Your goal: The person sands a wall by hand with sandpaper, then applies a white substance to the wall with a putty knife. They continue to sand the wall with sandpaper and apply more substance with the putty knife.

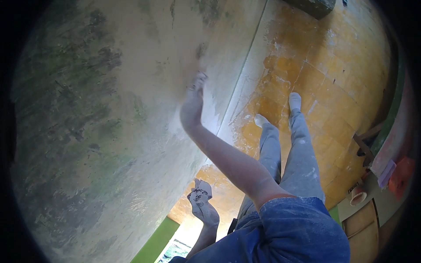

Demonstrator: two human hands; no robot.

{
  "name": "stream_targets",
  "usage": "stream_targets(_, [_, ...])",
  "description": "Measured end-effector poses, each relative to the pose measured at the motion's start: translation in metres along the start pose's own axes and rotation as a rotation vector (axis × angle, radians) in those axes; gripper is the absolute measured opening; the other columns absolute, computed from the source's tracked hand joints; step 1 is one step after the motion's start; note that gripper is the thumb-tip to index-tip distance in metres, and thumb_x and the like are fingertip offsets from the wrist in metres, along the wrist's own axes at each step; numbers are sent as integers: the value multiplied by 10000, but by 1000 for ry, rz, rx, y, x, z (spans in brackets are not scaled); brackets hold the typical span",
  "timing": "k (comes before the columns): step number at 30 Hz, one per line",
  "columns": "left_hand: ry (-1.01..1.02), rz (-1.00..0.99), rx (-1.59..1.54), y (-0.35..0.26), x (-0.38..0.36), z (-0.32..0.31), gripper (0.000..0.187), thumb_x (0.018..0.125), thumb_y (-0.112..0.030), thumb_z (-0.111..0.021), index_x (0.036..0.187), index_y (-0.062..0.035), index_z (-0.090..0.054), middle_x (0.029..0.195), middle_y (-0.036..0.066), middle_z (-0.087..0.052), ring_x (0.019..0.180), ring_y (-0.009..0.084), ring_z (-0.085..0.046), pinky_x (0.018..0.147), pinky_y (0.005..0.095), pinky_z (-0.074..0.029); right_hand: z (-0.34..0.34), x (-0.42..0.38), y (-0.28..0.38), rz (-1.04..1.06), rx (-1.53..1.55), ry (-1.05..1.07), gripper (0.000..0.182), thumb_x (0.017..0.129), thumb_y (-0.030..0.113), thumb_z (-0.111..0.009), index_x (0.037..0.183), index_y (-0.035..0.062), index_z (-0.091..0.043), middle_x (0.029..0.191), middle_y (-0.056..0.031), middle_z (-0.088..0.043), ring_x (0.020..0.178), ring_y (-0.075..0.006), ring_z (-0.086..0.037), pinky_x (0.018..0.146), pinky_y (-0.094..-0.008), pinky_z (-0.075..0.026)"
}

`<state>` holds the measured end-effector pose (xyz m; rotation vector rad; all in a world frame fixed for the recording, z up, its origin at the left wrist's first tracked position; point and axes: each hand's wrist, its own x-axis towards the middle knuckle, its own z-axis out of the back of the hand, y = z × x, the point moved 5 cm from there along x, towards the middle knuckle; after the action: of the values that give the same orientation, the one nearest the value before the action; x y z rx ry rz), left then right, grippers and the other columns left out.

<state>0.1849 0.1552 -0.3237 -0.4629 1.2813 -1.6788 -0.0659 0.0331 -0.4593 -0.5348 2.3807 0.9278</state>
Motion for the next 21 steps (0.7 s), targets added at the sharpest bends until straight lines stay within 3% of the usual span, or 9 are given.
stream_targets(3, [-138,-113,78,-6,15,-2,340,945,-184,-407,1069,108,-532,1037,159,-557,958,233,-543,797,341,-446,10,-3,-4,196,-203,96,533,992,296,-347,1357,-88,-300,1368,-192,-402,1266,-239,-367,1072,-291,-248])
stream_targets(6, [-192,-137,96,-18,24,-5,351,952,-188,-404,1084,112,-528,1051,153,-556,971,229,-538,791,338,-450,42,-4,-31,299,-559,165,508,994,267,-341,1363,-79,-295,1367,-194,-408,1270,-238,-374,1066,-295,-260])
stream_targets(7, [-171,-165,66,-17,26,-1,373,957,-193,-405,1127,121,-514,1083,160,-567,986,229,-548,793,334,-454,61,-3,-52,-166,-377,63,503,989,256,-348,1365,-74,-296,1375,-197,-402,1270,-234,-379,1052,-291,-278])
stream_targets(8, [-165,-162,67,-18,26,5,373,957,-193,-405,1127,121,-514,1083,160,-567,986,229,-548,793,334,-454,64,1,-58,-164,-376,56,503,989,256,-348,1365,-73,-296,1375,-197,-402,1270,-234,-379,1052,-291,-278])
stream_targets(10, [-3,-99,56,-18,21,7,427,995,-252,-348,1281,65,-344,1391,257,-354,1312,334,-329,1092,449,-218,46,10,-31,285,-975,96,478,967,199,-384,1358,-69,-318,1368,-194,-408,1251,-241,-406,1032,-295,-312])
stream_targets(12, [7,-49,78,-16,14,12,434,995,-249,-348,1294,66,-334,1392,257,-352,1311,334,-331,1090,450,-223,20,11,3,648,-1234,33,470,928,95,-429,1358,-63,-323,1389,-212,-381,1287,-274,-386,1039,-313,-325])
stream_targets(14, [15,-23,99,-11,15,11,442,995,-246,-348,1306,66,-324,1394,258,-350,1310,334,-332,1088,451,-229,-9,6,60,250,-375,94,428,971,180,-414,1314,-75,-393,1257,-160,-526,1094,-201,-533,939,-283,-385])
stream_targets(19, [24,-121,75,-22,20,3,462,991,-220,-354,1346,72,-300,1400,239,-353,1310,329,-332,1085,449,-232,43,18,6,415,-546,23,373,955,114,-402,1303,-19,-431,1296,-173,-494,1218,-202,-455,1003,-302,-344])
stream_targets(21, [16,-121,66,-21,17,7,457,988,-210,-358,1338,80,-310,1400,231,-358,1308,324,-335,1086,446,-231,77,32,-44,-202,-610,-58,396,979,209,-390,1279,-40,-460,1238,-147,-538,1084,-195,-510,925,-293,-389])
